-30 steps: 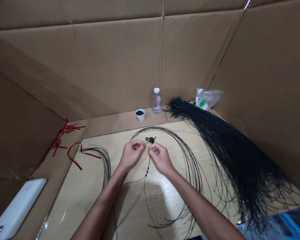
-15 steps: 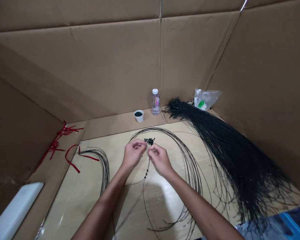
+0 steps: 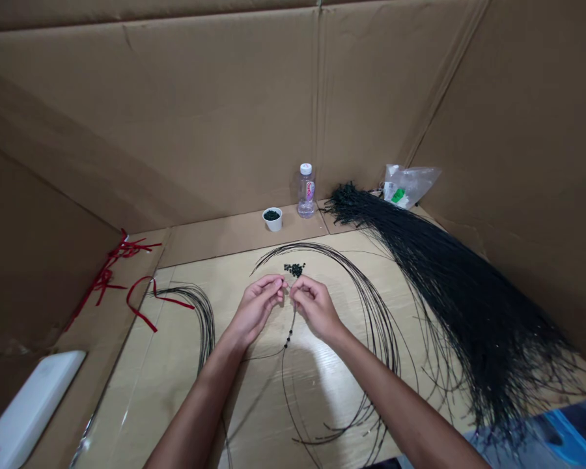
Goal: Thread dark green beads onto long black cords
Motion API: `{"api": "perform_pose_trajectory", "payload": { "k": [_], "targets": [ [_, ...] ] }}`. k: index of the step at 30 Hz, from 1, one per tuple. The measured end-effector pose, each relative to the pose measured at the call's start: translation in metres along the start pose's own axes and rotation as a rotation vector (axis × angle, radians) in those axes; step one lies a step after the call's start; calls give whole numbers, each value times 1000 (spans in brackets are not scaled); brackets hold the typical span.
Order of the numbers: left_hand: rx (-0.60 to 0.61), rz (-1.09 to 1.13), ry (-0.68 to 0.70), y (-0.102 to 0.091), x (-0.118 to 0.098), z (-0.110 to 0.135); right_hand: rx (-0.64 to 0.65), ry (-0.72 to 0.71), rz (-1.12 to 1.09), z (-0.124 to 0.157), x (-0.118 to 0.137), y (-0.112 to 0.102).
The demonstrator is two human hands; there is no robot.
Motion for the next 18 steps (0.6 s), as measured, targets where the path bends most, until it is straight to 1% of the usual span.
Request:
{"api": "perform_pose_trajectory", "payload": {
  "k": [8, 18],
  "targets": [
    [10, -13, -7, 2, -2, 2, 6, 13, 8, 1, 3, 1],
    [23, -25, -15, 2, -1, 3, 60, 30, -11, 1, 1, 3]
  ]
}}
Point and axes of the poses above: each hand's wrist, its own z-axis away from the middle knuckle, its own y-axis out of the palm, x = y × z, the point moved 6 cm from there along -z, towards the middle knuckle, and after that the axes turned 13 degrees about y, right-handed, at the moved point
